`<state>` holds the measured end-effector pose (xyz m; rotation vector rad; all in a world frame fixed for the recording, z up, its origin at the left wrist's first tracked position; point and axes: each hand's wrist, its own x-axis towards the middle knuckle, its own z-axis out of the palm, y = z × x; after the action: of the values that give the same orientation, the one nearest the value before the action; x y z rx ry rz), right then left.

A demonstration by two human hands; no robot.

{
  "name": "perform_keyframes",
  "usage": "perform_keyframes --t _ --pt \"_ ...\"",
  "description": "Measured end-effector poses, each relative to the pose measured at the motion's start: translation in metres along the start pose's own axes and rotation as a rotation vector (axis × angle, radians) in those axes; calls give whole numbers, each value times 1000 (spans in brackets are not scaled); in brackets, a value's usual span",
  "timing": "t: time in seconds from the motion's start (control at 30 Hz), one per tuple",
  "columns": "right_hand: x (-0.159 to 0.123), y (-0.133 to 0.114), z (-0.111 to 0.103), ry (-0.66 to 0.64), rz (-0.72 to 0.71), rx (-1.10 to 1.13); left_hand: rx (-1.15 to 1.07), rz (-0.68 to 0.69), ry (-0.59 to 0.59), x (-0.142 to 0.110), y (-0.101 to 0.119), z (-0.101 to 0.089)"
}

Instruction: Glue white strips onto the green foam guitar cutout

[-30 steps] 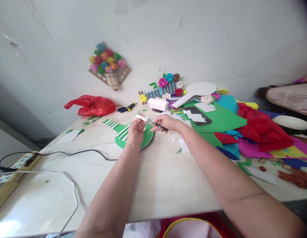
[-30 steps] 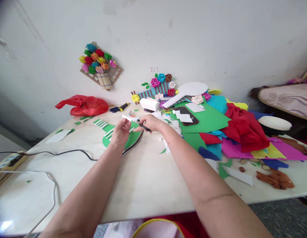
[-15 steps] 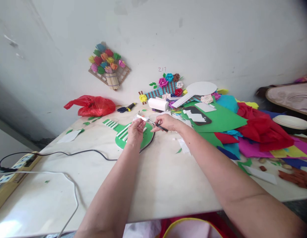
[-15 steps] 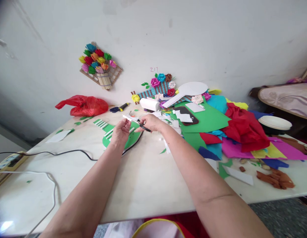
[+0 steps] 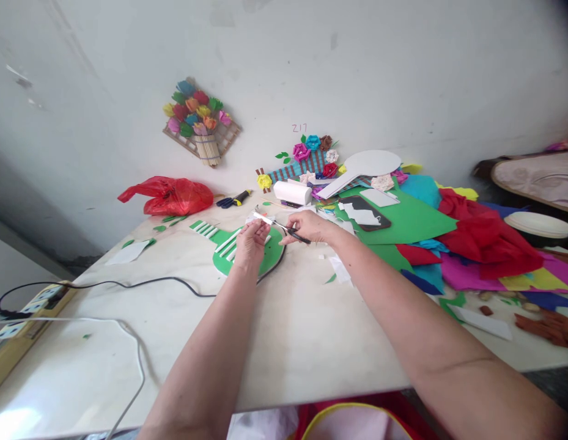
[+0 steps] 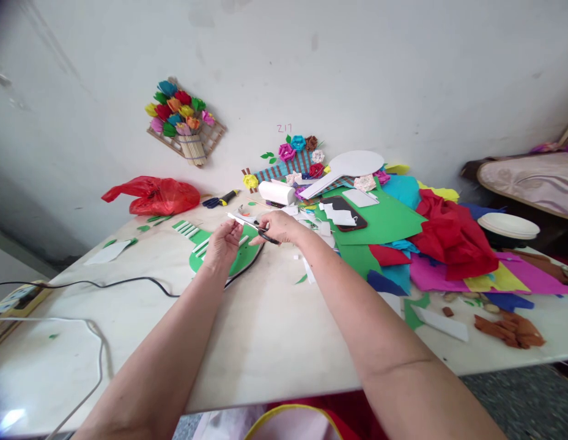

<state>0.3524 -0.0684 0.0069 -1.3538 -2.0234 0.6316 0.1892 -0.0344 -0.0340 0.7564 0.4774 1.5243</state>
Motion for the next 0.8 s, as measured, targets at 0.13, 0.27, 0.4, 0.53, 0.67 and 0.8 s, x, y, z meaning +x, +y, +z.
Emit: perform_keyframes --t 0.13,0.27,0.4,0.53,0.67,0.8 --pt "-2 -5 -2 50 -15 -152 26 -18 -36 -2 0 2" --pt "-4 -10 -4 82 -5 -227 36 -26 -32 -3 1 4" --pt "-5 -11 -3 96 -2 -239 31 -19 -37 -3 0 5" --pt "-4 -9 -1 112 -18 -217 31 -9 -42 -2 0 3" --pt "-4 -8 -1 120 -24 -204 42 3 -51 -2 -1 1" --pt "-4 -9 -1 140 -14 -217 52 9 -60 0 -1 0"
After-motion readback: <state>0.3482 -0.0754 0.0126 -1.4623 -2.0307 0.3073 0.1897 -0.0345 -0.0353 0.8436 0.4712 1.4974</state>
